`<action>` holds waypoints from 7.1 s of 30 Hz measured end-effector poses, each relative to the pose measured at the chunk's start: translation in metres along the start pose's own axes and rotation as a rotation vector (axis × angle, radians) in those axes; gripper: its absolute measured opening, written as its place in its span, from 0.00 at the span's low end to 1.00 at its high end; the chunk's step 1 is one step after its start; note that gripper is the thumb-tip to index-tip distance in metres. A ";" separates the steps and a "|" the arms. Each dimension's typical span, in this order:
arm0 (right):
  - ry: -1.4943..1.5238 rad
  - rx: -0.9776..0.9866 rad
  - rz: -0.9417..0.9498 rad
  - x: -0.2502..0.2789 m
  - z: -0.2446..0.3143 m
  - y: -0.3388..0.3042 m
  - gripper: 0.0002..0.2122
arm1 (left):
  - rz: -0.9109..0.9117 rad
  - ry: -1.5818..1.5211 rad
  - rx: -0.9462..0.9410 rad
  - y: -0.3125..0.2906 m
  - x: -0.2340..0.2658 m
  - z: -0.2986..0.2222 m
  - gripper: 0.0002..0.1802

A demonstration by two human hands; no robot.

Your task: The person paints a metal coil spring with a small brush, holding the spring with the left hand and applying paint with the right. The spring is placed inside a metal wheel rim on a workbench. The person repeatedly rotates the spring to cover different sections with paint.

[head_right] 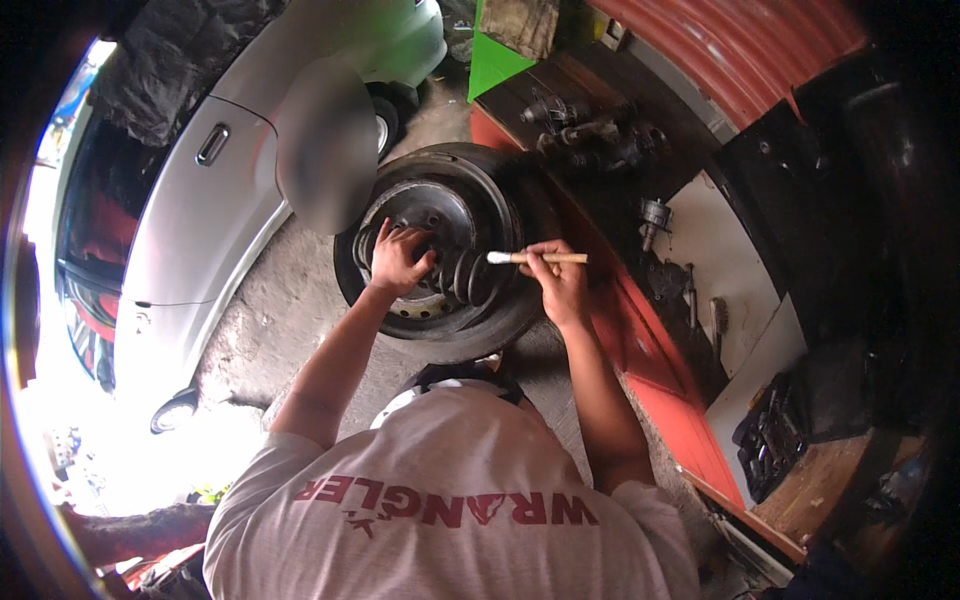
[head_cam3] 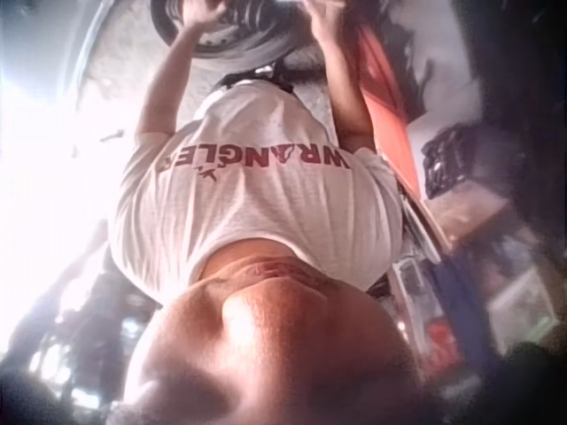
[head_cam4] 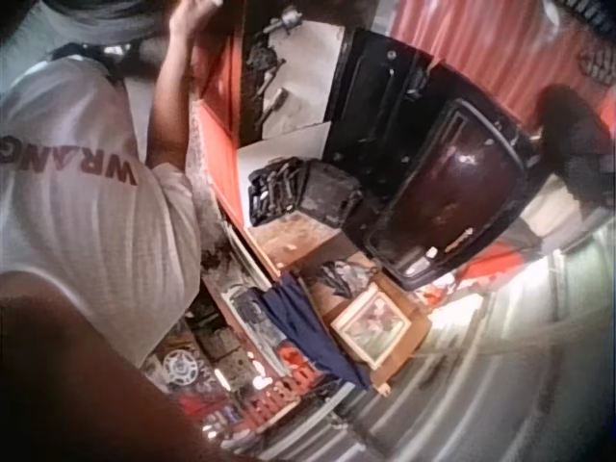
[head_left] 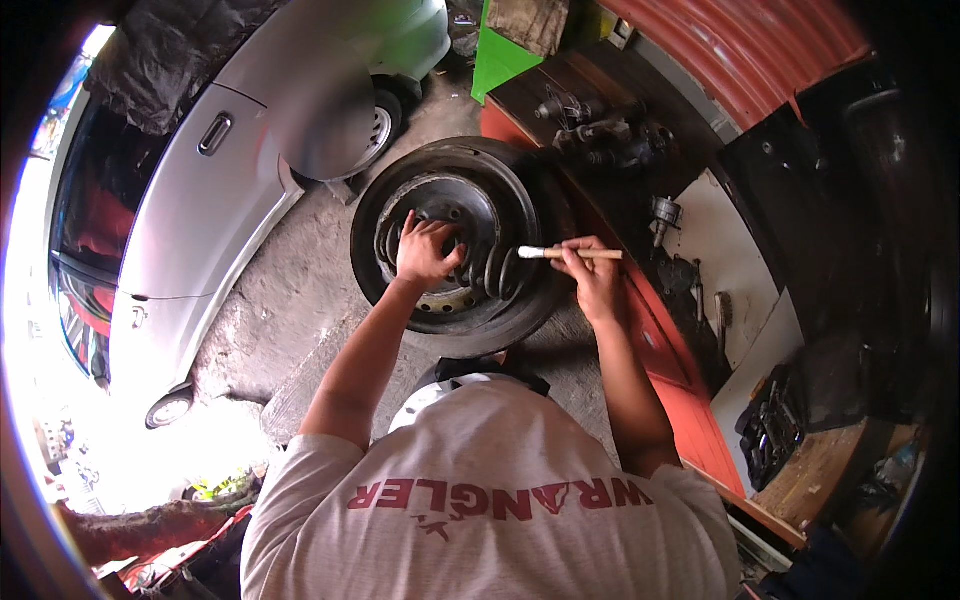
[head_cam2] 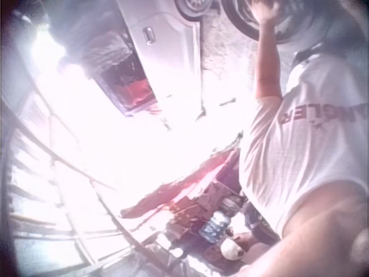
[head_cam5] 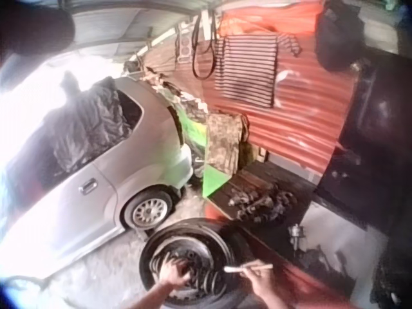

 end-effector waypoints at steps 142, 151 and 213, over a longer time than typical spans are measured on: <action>0.108 -0.067 -0.237 -0.078 -0.020 -0.002 0.10 | 0.432 -0.911 0.043 0.025 -0.029 -0.037 0.20; -0.410 -0.039 -0.151 -0.025 0.020 0.005 0.06 | 0.259 -0.476 -0.061 0.024 0.010 -0.021 0.27; -0.670 -0.043 0.052 -0.043 -0.001 0.054 0.15 | 0.265 -0.100 -0.142 0.003 -0.007 -0.013 0.36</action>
Point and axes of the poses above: each hand's wrist, its own y-axis towards the middle knuckle, its own x-axis out of the back of the hand, z = x × y, the point moved 9 cm from there along y, towards the middle knuckle, and after that the axes turned 6 degrees about -z, right-handed, at the moved point
